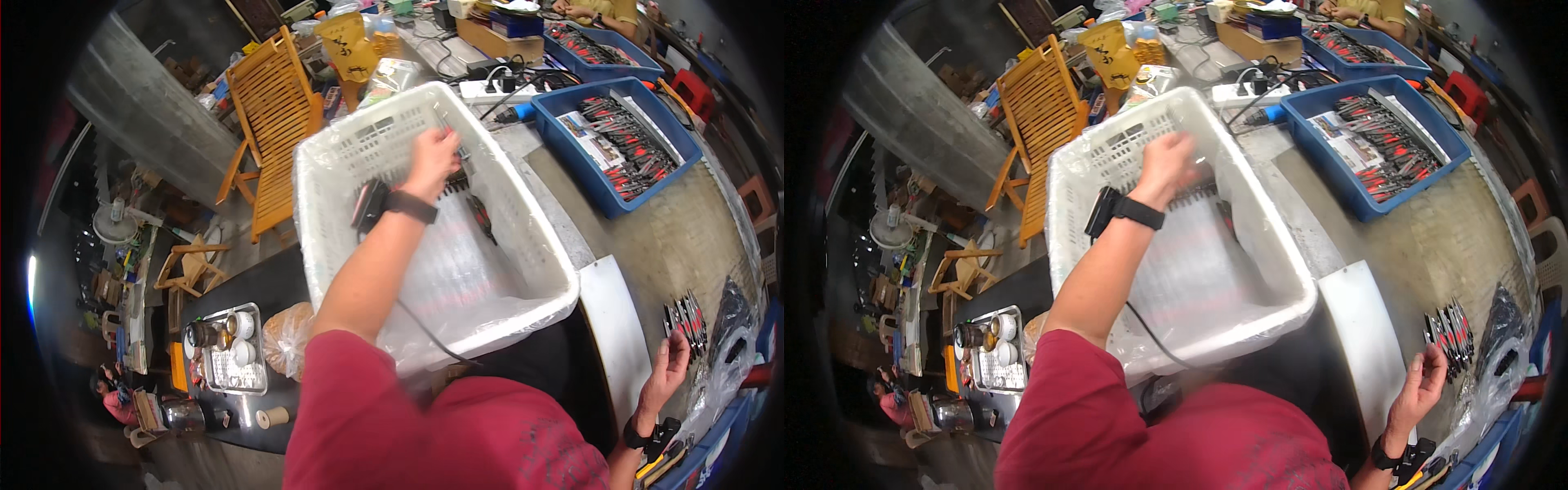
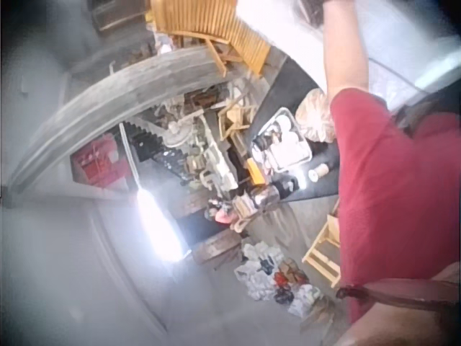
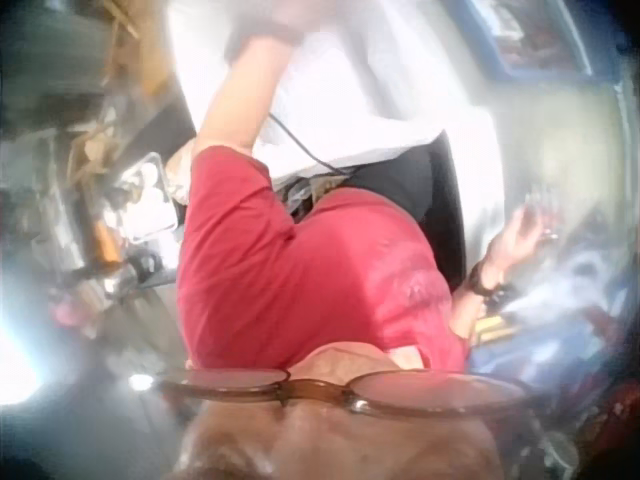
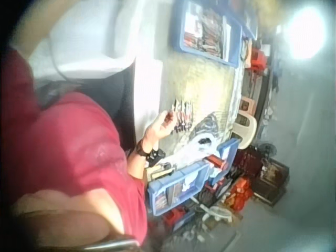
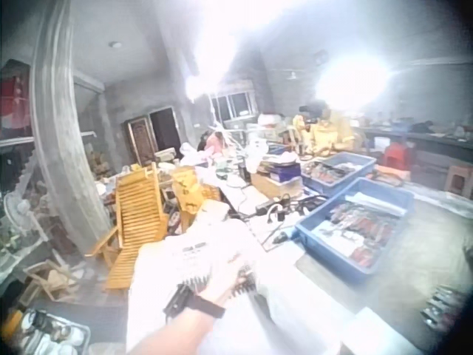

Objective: The person repeatedly picks up small screwdrivers from a table and places them into a white basket lined with plastic. The person handles the screwdrivers one at a time, moving them from a pile on the table into the basket.

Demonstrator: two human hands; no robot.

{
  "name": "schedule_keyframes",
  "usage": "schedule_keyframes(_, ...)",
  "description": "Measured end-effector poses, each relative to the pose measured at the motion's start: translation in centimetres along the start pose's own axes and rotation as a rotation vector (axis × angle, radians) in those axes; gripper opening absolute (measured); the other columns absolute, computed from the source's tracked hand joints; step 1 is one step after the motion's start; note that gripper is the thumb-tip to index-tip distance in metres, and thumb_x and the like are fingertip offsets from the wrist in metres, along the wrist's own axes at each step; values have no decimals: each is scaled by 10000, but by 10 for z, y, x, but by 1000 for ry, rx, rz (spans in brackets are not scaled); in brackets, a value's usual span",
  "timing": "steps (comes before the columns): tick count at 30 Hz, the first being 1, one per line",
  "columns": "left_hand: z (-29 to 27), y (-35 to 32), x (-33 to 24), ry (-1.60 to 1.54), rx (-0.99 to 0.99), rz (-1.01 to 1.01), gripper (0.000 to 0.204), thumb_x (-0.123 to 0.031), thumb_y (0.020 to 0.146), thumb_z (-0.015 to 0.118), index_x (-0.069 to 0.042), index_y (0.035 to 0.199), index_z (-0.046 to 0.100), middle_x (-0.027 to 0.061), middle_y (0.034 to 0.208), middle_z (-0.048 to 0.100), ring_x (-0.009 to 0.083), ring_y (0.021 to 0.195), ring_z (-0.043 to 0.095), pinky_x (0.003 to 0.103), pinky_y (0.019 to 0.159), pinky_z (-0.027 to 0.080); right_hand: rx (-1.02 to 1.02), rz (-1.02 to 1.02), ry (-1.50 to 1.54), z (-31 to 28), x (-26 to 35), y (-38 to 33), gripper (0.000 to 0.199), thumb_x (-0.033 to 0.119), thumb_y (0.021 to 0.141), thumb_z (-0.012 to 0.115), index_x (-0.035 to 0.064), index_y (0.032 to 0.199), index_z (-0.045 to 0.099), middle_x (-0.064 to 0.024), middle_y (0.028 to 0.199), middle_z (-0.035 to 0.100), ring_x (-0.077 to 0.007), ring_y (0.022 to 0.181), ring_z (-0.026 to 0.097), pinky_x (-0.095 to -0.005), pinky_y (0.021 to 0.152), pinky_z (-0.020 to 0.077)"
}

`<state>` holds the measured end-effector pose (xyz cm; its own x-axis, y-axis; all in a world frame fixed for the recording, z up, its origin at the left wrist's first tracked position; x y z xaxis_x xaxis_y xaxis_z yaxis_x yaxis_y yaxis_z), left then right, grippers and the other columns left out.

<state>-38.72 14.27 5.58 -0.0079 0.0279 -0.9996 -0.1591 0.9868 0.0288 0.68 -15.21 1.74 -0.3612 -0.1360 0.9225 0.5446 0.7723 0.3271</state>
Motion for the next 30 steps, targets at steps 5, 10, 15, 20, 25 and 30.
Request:
schedule_keyframes(5,-28,8,95,148,23,-333,87,-120,768,594,-58,729,548,10,579,500,114,480,498,254,412,426,15,50,-10,-4,-9,-4,252,43,846,491,-34,1084,463,-69,1044,482,-122,929,452,-247,825,365)
schedule_keyframes(10,-23,-13,161,224,120,-556,66,-82,750,598,-60,748,535,26,616,504,137,473,492,283,411,433,0,94,-30,-7,-13,-6,252,53,841,506,-30,1076,469,-61,1034,486,-117,907,457,-242,813,369)
schedule_keyframes(15,-10,-22,184,225,48,-587,70,-38,725,597,3,699,546,68,585,524,148,439,503,279,365,418,-6,88,6,-4,-14,-8,247,50,836,514,-27,1068,477,-51,1020,492,-107,887,458,-237,805,370)
schedule_keyframes(20,-2,-20,187,269,27,-585,75,-39,704,598,-42,685,526,42,595,518,136,430,501,263,351,371,-18,100,-44,-1,-12,-8,242,47,831,520,-25,1060,484,-44,1013,495,-101,870,460,-231,800,368)
schedule_keyframes(25,1,-19,184,375,67,-542,90,-30,698,590,-35,667,505,49,590,526,133,431,521,254,336,340,-2,118,-35,2,-12,-8,243,50,830,524,-26,1058,488,-40,1002,500,-99,866,462,-228,797,368)
schedule_keyframes(30,4,-17,187,346,68,-581,101,-31,709,589,-32,676,493,53,588,523,141,429,521,258,335,327,-10,123,-30,5,-13,-8,243,56,830,527,-27,1055,492,-38,977,509,-97,856,468,-225,783,374)
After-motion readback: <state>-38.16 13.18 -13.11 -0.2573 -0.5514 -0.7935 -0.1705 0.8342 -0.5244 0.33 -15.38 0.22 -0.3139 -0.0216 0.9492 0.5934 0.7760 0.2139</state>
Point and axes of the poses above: each hand's wrist, its own y-axis towards the middle knuckle, its own z-axis out of the palm, x = y × z, the point moved 3 cm from there along y, towards the middle knuckle
